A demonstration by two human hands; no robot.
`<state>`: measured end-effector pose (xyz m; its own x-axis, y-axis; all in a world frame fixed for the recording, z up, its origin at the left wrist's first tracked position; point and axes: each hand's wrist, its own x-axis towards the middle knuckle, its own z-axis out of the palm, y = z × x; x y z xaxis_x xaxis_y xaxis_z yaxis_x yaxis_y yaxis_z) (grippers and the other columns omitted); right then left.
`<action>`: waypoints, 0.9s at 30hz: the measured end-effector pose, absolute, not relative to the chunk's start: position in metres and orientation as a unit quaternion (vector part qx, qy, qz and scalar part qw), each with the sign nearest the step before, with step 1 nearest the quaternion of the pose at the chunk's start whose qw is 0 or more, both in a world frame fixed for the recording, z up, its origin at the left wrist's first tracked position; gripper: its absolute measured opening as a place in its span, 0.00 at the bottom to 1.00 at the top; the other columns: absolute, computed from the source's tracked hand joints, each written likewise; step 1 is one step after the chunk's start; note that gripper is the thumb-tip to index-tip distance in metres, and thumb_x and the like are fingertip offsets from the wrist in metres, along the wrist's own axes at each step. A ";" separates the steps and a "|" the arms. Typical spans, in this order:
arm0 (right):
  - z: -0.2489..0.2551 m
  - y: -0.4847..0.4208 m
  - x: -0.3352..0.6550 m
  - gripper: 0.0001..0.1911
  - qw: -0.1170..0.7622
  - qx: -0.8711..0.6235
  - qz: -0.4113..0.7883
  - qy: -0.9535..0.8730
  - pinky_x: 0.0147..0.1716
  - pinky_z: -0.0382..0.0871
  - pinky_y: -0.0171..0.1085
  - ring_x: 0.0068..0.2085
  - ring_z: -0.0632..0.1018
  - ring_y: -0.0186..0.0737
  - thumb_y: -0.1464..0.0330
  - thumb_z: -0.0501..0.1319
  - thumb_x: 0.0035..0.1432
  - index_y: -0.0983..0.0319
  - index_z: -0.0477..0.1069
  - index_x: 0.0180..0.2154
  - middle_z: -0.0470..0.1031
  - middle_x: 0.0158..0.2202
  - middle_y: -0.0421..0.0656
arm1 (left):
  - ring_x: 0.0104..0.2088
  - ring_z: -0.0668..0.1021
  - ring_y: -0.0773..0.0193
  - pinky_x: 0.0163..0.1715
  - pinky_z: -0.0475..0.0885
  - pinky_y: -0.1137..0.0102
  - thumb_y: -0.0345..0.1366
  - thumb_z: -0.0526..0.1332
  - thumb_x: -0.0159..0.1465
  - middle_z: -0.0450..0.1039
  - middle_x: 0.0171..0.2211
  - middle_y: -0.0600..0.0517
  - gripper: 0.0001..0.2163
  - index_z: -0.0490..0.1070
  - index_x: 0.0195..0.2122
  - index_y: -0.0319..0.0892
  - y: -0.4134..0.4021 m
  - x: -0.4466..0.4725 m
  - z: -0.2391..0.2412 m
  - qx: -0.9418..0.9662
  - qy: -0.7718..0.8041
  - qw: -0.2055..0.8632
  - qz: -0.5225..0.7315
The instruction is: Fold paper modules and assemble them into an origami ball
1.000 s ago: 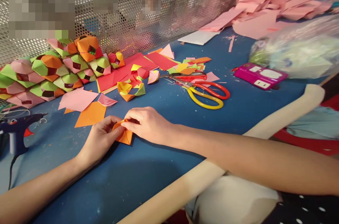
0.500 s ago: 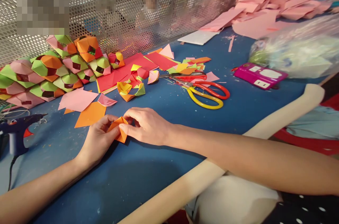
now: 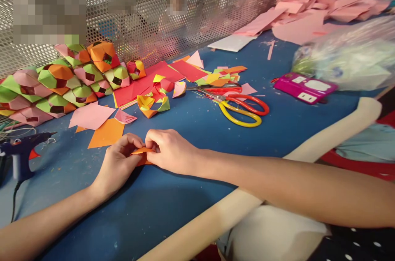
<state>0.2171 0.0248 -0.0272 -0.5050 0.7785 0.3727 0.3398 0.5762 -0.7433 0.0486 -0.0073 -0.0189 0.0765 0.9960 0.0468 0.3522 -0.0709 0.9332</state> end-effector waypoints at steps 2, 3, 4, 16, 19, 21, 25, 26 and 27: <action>-0.030 0.023 0.216 0.09 0.378 -0.330 0.299 -0.812 0.25 0.61 0.30 0.24 0.68 0.29 0.79 0.60 0.48 0.60 0.62 0.26 0.68 0.23 0.34 | 0.25 0.70 0.71 0.25 0.65 0.76 0.27 0.59 0.50 0.68 0.26 0.58 0.04 0.66 0.27 0.42 -0.009 0.050 -0.018 0.599 0.554 0.416 0.402; -0.031 0.023 0.216 0.09 0.387 -0.323 0.295 -0.812 0.26 0.61 0.30 0.24 0.68 0.29 0.79 0.59 0.48 0.60 0.62 0.26 0.68 0.23 0.34 | 0.25 0.69 0.71 0.25 0.64 0.77 0.27 0.59 0.50 0.67 0.25 0.58 0.04 0.66 0.26 0.42 -0.009 0.051 -0.017 0.593 0.556 0.420 0.403; -0.031 0.022 0.216 0.09 0.394 -0.318 0.289 -0.813 0.26 0.61 0.30 0.24 0.68 0.29 0.79 0.59 0.48 0.60 0.62 0.26 0.67 0.23 0.34 | 0.24 0.68 0.72 0.24 0.64 0.77 0.27 0.58 0.50 0.66 0.24 0.59 0.04 0.66 0.26 0.42 -0.010 0.052 -0.017 0.588 0.559 0.422 0.404; -0.022 0.029 0.219 0.10 0.343 -0.374 0.332 -0.795 0.24 0.59 0.29 0.21 0.67 0.28 0.80 0.60 0.49 0.61 0.63 0.23 0.68 0.20 0.33 | 0.38 0.76 0.65 0.37 0.71 0.73 0.36 0.60 0.63 0.75 0.38 0.51 0.08 0.74 0.41 0.42 -0.013 0.046 -0.013 0.655 0.528 0.389 0.375; -0.020 0.031 0.219 0.11 0.326 -0.383 0.332 -0.798 0.24 0.58 0.29 0.21 0.65 0.27 0.80 0.61 0.47 0.61 0.61 0.22 0.65 0.18 0.32 | 0.40 0.77 0.65 0.41 0.70 0.73 0.37 0.56 0.67 0.76 0.40 0.51 0.09 0.76 0.43 0.44 -0.011 0.043 -0.015 0.725 0.486 0.325 0.364; -0.020 0.031 0.218 0.12 0.316 -0.388 0.329 -0.801 0.24 0.57 0.29 0.22 0.64 0.27 0.80 0.61 0.47 0.61 0.61 0.22 0.63 0.18 0.32 | 0.38 0.77 0.67 0.40 0.70 0.74 0.35 0.56 0.68 0.77 0.38 0.52 0.10 0.78 0.42 0.44 -0.010 0.042 -0.017 0.749 0.470 0.291 0.365; -0.019 0.030 0.218 0.12 0.306 -0.380 0.333 -0.807 0.25 0.56 0.30 0.22 0.64 0.28 0.79 0.60 0.47 0.61 0.59 0.21 0.63 0.19 0.32 | 0.33 0.77 0.69 0.35 0.70 0.76 0.33 0.57 0.67 0.77 0.33 0.54 0.09 0.78 0.41 0.45 -0.011 0.040 -0.019 0.758 0.473 0.254 0.371; -0.020 0.030 0.218 0.12 0.306 -0.377 0.334 -0.808 0.25 0.56 0.30 0.22 0.64 0.28 0.79 0.60 0.47 0.61 0.59 0.21 0.63 0.19 0.32 | 0.32 0.77 0.69 0.34 0.70 0.77 0.33 0.57 0.67 0.77 0.33 0.54 0.09 0.78 0.41 0.45 -0.011 0.040 -0.019 0.758 0.472 0.252 0.373; -0.020 0.030 0.218 0.12 0.305 -0.374 0.335 -0.809 0.24 0.56 0.30 0.22 0.64 0.28 0.79 0.60 0.47 0.61 0.59 0.21 0.63 0.19 0.32 | 0.32 0.77 0.70 0.34 0.70 0.77 0.33 0.58 0.67 0.77 0.33 0.54 0.09 0.78 0.42 0.45 -0.011 0.041 -0.019 0.758 0.470 0.252 0.375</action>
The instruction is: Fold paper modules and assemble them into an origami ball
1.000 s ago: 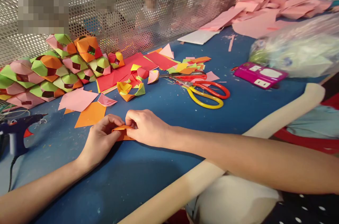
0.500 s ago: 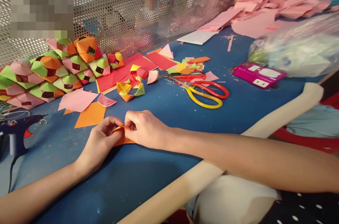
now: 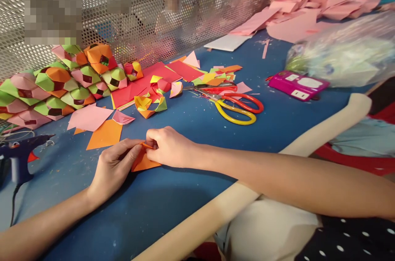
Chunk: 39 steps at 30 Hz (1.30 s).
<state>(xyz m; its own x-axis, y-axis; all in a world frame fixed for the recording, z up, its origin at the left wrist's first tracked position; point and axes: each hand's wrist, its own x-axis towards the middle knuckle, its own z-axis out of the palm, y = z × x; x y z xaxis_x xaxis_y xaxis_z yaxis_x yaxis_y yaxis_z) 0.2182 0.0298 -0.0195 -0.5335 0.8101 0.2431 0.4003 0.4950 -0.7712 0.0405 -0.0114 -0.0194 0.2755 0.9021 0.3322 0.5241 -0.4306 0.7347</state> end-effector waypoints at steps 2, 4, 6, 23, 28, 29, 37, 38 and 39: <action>-0.019 0.030 0.218 0.12 0.304 -0.372 0.339 -0.809 0.24 0.56 0.30 0.22 0.64 0.28 0.80 0.60 0.46 0.61 0.59 0.21 0.63 0.19 0.32 | 0.32 0.77 0.70 0.33 0.70 0.78 0.33 0.58 0.66 0.77 0.33 0.55 0.08 0.77 0.41 0.45 -0.012 0.041 -0.019 0.757 0.471 0.249 0.378; -0.019 0.030 0.218 0.12 0.303 -0.372 0.344 -0.807 0.24 0.56 0.30 0.22 0.64 0.28 0.80 0.60 0.46 0.61 0.59 0.21 0.63 0.19 0.32 | 0.30 0.76 0.70 0.32 0.70 0.78 0.33 0.58 0.66 0.77 0.31 0.55 0.07 0.76 0.38 0.44 -0.012 0.042 -0.018 0.755 0.478 0.241 0.379; -0.019 0.030 0.218 0.12 0.303 -0.373 0.350 -0.804 0.25 0.57 0.30 0.22 0.64 0.28 0.79 0.60 0.46 0.61 0.59 0.21 0.63 0.19 0.32 | 0.29 0.76 0.71 0.31 0.70 0.78 0.34 0.58 0.66 0.75 0.28 0.56 0.07 0.75 0.36 0.43 -0.011 0.043 -0.017 0.753 0.486 0.232 0.379; -0.035 0.025 0.212 0.11 0.404 -0.331 0.284 -0.804 0.24 0.56 0.30 0.22 0.63 0.28 0.76 0.59 0.47 0.59 0.57 0.23 0.63 0.20 0.33 | 0.29 0.75 0.69 0.31 0.69 0.74 0.26 0.56 0.58 0.72 0.28 0.57 0.05 0.68 0.32 0.43 -0.007 0.047 -0.024 0.727 0.539 0.233 0.357; -0.037 0.030 0.213 0.09 0.401 -0.331 0.301 -0.799 0.25 0.58 0.30 0.23 0.65 0.29 0.75 0.58 0.48 0.59 0.58 0.24 0.64 0.21 0.34 | 0.33 0.78 0.66 0.35 0.73 0.71 0.28 0.57 0.59 0.75 0.34 0.54 0.08 0.69 0.39 0.43 -0.009 0.047 -0.024 0.720 0.524 0.267 0.367; -0.037 0.033 0.214 0.08 0.398 -0.334 0.313 -0.795 0.25 0.58 0.30 0.23 0.65 0.29 0.74 0.58 0.48 0.60 0.59 0.24 0.65 0.21 0.34 | 0.36 0.78 0.64 0.37 0.74 0.69 0.30 0.58 0.60 0.75 0.37 0.52 0.09 0.69 0.42 0.43 -0.008 0.044 -0.022 0.726 0.509 0.267 0.378; -0.039 0.051 0.214 0.06 0.389 -0.370 0.356 -0.765 0.24 0.59 0.31 0.24 0.66 0.30 0.68 0.59 0.51 0.60 0.62 0.25 0.67 0.22 0.35 | 0.56 0.70 0.55 0.50 0.70 0.59 0.41 0.55 0.65 0.67 0.54 0.44 0.13 0.70 0.49 0.44 0.049 -0.014 -0.010 0.686 0.555 0.026 0.470; -0.040 0.051 0.214 0.06 0.389 -0.370 0.357 -0.764 0.24 0.59 0.31 0.24 0.66 0.30 0.68 0.59 0.51 0.60 0.62 0.25 0.67 0.23 0.35 | 0.56 0.70 0.54 0.53 0.68 0.58 0.43 0.54 0.66 0.66 0.54 0.44 0.15 0.70 0.49 0.45 0.057 -0.020 -0.010 0.679 0.581 0.037 0.446; -0.040 0.051 0.214 0.06 0.390 -0.370 0.358 -0.764 0.24 0.59 0.31 0.24 0.66 0.30 0.68 0.59 0.51 0.60 0.62 0.25 0.67 0.23 0.35 | 0.56 0.70 0.54 0.54 0.67 0.57 0.44 0.54 0.66 0.68 0.53 0.44 0.15 0.72 0.48 0.44 0.062 -0.024 -0.012 0.682 0.589 0.048 0.431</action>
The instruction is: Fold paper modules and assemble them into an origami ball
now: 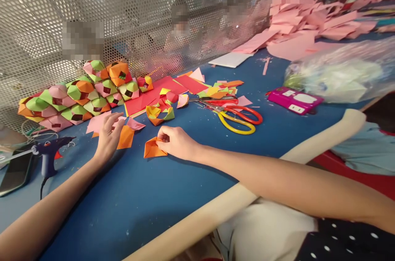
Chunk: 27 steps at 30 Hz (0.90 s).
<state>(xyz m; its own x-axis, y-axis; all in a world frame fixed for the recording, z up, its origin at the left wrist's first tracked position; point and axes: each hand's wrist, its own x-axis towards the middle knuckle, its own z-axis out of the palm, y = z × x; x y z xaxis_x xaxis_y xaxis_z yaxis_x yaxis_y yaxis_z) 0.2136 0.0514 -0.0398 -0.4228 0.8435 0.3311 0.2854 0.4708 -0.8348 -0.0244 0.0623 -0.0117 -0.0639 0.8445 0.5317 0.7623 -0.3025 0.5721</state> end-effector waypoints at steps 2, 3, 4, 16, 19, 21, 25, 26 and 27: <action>-0.040 0.052 0.214 0.06 0.391 -0.369 0.358 -0.763 0.24 0.59 0.31 0.24 0.66 0.30 0.67 0.59 0.51 0.60 0.63 0.25 0.67 0.23 0.35 | 0.55 0.71 0.52 0.57 0.63 0.56 0.46 0.55 0.64 0.70 0.51 0.44 0.16 0.76 0.43 0.43 0.069 -0.029 -0.015 0.692 0.594 0.064 0.404; -0.040 0.052 0.215 0.06 0.393 -0.370 0.358 -0.762 0.24 0.60 0.32 0.24 0.66 0.30 0.67 0.59 0.51 0.60 0.63 0.26 0.67 0.23 0.35 | 0.54 0.72 0.52 0.58 0.62 0.57 0.46 0.56 0.63 0.72 0.49 0.44 0.15 0.77 0.40 0.43 0.069 -0.029 -0.017 0.698 0.593 0.072 0.394; -0.040 0.054 0.216 0.06 0.395 -0.372 0.356 -0.761 0.25 0.60 0.32 0.24 0.66 0.31 0.67 0.59 0.51 0.60 0.63 0.26 0.67 0.23 0.36 | 0.52 0.73 0.52 0.57 0.63 0.58 0.46 0.57 0.63 0.73 0.46 0.45 0.15 0.78 0.37 0.43 0.069 -0.029 -0.019 0.703 0.593 0.079 0.385; -0.045 0.075 0.229 0.07 0.431 -0.407 0.334 -0.733 0.27 0.60 0.33 0.25 0.66 0.32 0.65 0.59 0.48 0.60 0.63 0.24 0.67 0.22 0.36 | 0.31 0.77 0.60 0.35 0.71 0.68 0.37 0.57 0.56 0.78 0.29 0.49 0.15 0.78 0.39 0.37 0.056 -0.021 -0.013 0.632 0.614 0.178 0.438; -0.043 0.076 0.230 0.06 0.440 -0.408 0.334 -0.727 0.27 0.60 0.33 0.25 0.66 0.32 0.66 0.59 0.47 0.61 0.63 0.24 0.67 0.22 0.35 | 0.33 0.77 0.62 0.36 0.71 0.70 0.42 0.59 0.60 0.78 0.31 0.49 0.14 0.78 0.36 0.38 0.042 -0.007 -0.010 0.628 0.587 0.203 0.468; -0.042 0.076 0.230 0.06 0.447 -0.407 0.338 -0.721 0.28 0.60 0.34 0.25 0.66 0.32 0.66 0.59 0.47 0.61 0.64 0.24 0.67 0.22 0.35 | 0.31 0.76 0.64 0.34 0.70 0.71 0.44 0.62 0.58 0.77 0.29 0.51 0.13 0.76 0.33 0.39 0.034 0.002 -0.009 0.622 0.580 0.210 0.482; -0.037 0.076 0.232 0.07 0.462 -0.404 0.358 -0.704 0.28 0.60 0.34 0.25 0.66 0.32 0.66 0.61 0.46 0.61 0.63 0.23 0.67 0.22 0.35 | 0.29 0.73 0.67 0.29 0.68 0.72 0.43 0.67 0.54 0.73 0.29 0.53 0.11 0.71 0.29 0.40 0.025 0.012 -0.012 0.608 0.577 0.220 0.499; -0.036 0.077 0.232 0.08 0.465 -0.403 0.366 -0.698 0.28 0.60 0.34 0.25 0.66 0.32 0.66 0.61 0.46 0.61 0.63 0.23 0.66 0.22 0.35 | 0.28 0.73 0.67 0.29 0.68 0.73 0.42 0.67 0.54 0.72 0.29 0.54 0.11 0.69 0.29 0.40 0.024 0.013 -0.014 0.606 0.575 0.224 0.502; -0.035 0.076 0.232 0.09 0.468 -0.402 0.376 -0.691 0.27 0.60 0.34 0.25 0.67 0.32 0.66 0.61 0.46 0.61 0.63 0.23 0.67 0.22 0.35 | 0.28 0.72 0.68 0.28 0.68 0.74 0.41 0.68 0.53 0.70 0.28 0.55 0.12 0.68 0.29 0.41 0.024 0.014 -0.015 0.605 0.572 0.230 0.504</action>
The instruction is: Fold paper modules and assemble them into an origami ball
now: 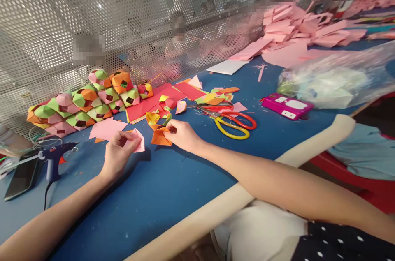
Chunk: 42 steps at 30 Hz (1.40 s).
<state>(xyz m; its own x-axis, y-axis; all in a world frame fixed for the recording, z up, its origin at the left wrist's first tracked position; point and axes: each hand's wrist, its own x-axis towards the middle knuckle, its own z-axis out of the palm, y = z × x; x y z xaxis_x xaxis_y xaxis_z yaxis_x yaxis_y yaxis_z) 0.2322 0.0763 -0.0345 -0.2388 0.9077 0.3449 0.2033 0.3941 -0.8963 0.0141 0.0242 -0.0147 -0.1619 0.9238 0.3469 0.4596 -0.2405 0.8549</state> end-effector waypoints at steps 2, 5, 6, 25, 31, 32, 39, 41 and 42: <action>-0.031 0.074 0.232 0.09 0.469 -0.396 0.404 -0.678 0.26 0.61 0.33 0.25 0.68 0.32 0.64 0.61 0.48 0.61 0.64 0.24 0.67 0.23 0.36 | 0.28 0.72 0.69 0.27 0.68 0.74 0.40 0.68 0.53 0.68 0.28 0.56 0.12 0.66 0.30 0.41 0.025 0.017 -0.017 0.602 0.564 0.246 0.508; -0.026 0.066 0.228 0.10 0.457 -0.377 0.460 -0.661 0.24 0.63 0.33 0.25 0.69 0.32 0.62 0.60 0.51 0.62 0.66 0.28 0.69 0.24 0.37 | 0.27 0.74 0.69 0.28 0.70 0.73 0.41 0.68 0.53 0.68 0.30 0.57 0.15 0.64 0.35 0.42 0.026 0.024 -0.020 0.598 0.550 0.280 0.512; -0.024 0.062 0.226 0.10 0.450 -0.368 0.480 -0.657 0.24 0.63 0.33 0.25 0.70 0.32 0.62 0.61 0.51 0.63 0.67 0.29 0.69 0.24 0.37 | 0.27 0.74 0.69 0.28 0.71 0.73 0.41 0.67 0.53 0.68 0.30 0.57 0.16 0.64 0.37 0.42 0.026 0.027 -0.021 0.594 0.545 0.294 0.513; -0.028 0.059 0.221 0.05 0.409 -0.329 0.697 -0.488 0.30 0.69 0.35 0.28 0.73 0.33 0.73 0.66 0.44 0.64 0.70 0.24 0.71 0.23 0.38 | 0.42 0.79 0.59 0.44 0.74 0.66 0.37 0.63 0.56 0.78 0.43 0.46 0.16 0.73 0.45 0.40 0.023 0.044 -0.017 0.652 0.543 0.365 0.384; -0.027 0.056 0.218 0.06 0.404 -0.321 0.704 -0.489 0.31 0.70 0.35 0.29 0.74 0.33 0.72 0.65 0.44 0.63 0.69 0.24 0.71 0.24 0.38 | 0.39 0.79 0.60 0.37 0.73 0.70 0.33 0.63 0.54 0.79 0.39 0.50 0.12 0.75 0.41 0.41 0.017 0.052 -0.009 0.669 0.547 0.358 0.353; -0.027 0.056 0.218 0.05 0.402 -0.321 0.704 -0.490 0.31 0.71 0.36 0.29 0.74 0.33 0.71 0.65 0.44 0.64 0.69 0.25 0.72 0.25 0.38 | 0.37 0.78 0.60 0.36 0.73 0.70 0.33 0.64 0.53 0.79 0.36 0.51 0.11 0.76 0.39 0.41 0.017 0.052 -0.008 0.668 0.550 0.360 0.350; -0.018 0.064 0.227 0.09 0.428 -0.334 0.660 -0.520 0.33 0.71 0.35 0.31 0.75 0.32 0.67 0.64 0.46 0.63 0.70 0.31 0.73 0.30 0.40 | 0.31 0.76 0.64 0.33 0.71 0.71 0.35 0.65 0.52 0.76 0.30 0.53 0.07 0.74 0.32 0.40 0.026 0.047 -0.020 0.619 0.551 0.390 0.402; -0.018 0.067 0.230 0.10 0.431 -0.346 0.633 -0.542 0.30 0.69 0.34 0.28 0.73 0.31 0.65 0.64 0.46 0.63 0.69 0.32 0.72 0.29 0.39 | 0.31 0.76 0.66 0.33 0.70 0.72 0.36 0.66 0.52 0.75 0.29 0.54 0.08 0.72 0.31 0.40 0.028 0.047 -0.024 0.595 0.548 0.396 0.434; -0.019 0.068 0.230 0.10 0.428 -0.352 0.619 -0.557 0.29 0.68 0.34 0.27 0.72 0.31 0.65 0.64 0.46 0.62 0.69 0.32 0.72 0.29 0.39 | 0.30 0.75 0.67 0.32 0.70 0.72 0.36 0.66 0.52 0.74 0.28 0.54 0.08 0.71 0.31 0.40 0.029 0.047 -0.025 0.584 0.546 0.400 0.449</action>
<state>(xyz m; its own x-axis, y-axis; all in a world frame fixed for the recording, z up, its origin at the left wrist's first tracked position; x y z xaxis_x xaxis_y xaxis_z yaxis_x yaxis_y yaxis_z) 0.2300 0.0677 -0.0187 -0.3860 0.9215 0.0423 -0.1382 -0.0124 -0.9903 0.0475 0.0295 -0.0254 0.0014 0.9962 0.0869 0.2786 -0.0838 0.9567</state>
